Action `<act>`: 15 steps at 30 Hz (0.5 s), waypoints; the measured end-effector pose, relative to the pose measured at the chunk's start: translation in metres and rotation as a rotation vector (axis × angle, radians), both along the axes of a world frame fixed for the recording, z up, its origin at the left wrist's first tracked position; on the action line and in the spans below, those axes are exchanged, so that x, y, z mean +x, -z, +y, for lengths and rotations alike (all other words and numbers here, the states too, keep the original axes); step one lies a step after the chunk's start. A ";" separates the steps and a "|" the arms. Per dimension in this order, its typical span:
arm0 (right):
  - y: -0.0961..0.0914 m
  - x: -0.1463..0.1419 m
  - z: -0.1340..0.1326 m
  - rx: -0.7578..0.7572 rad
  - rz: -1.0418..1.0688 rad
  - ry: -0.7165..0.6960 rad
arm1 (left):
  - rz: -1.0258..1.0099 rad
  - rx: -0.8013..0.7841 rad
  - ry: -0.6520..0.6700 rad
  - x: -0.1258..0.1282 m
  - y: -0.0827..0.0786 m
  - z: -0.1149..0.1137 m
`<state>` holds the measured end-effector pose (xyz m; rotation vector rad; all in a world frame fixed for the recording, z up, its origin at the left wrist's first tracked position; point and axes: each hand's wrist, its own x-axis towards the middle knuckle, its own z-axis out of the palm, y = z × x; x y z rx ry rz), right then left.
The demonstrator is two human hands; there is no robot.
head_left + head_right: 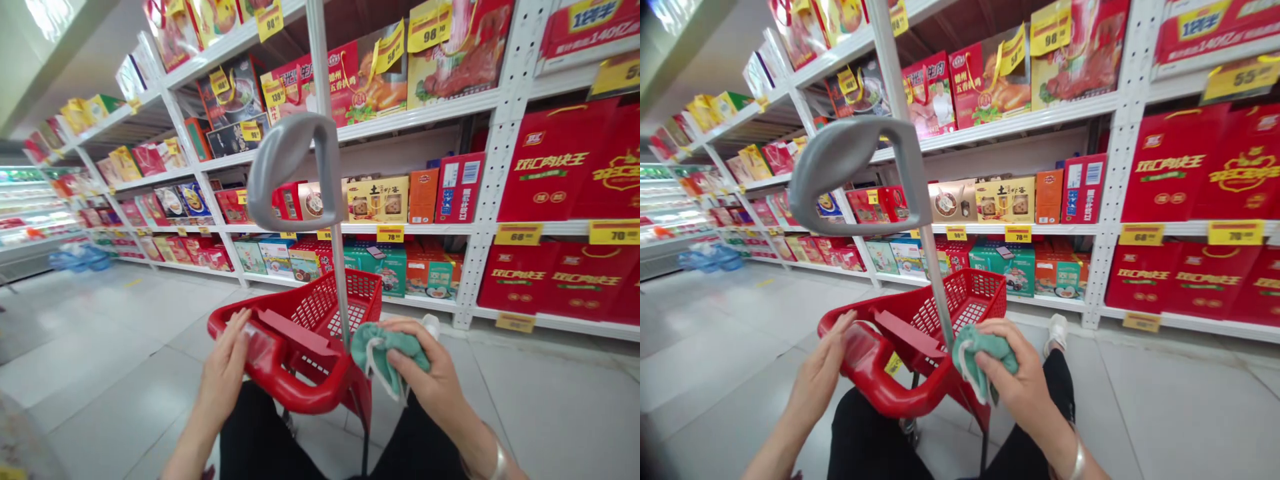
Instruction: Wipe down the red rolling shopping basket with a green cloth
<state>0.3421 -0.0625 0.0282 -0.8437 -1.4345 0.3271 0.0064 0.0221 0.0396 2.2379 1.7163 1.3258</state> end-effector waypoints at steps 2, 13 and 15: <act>0.007 -0.006 0.015 -0.008 0.001 0.138 | 0.081 0.021 0.126 0.027 0.004 -0.018; 0.059 -0.090 0.037 0.117 -0.292 0.021 | 0.618 0.012 0.065 0.029 0.016 -0.034; 0.065 -0.083 0.045 0.116 -0.343 0.001 | 0.613 -0.033 0.033 0.017 0.016 -0.025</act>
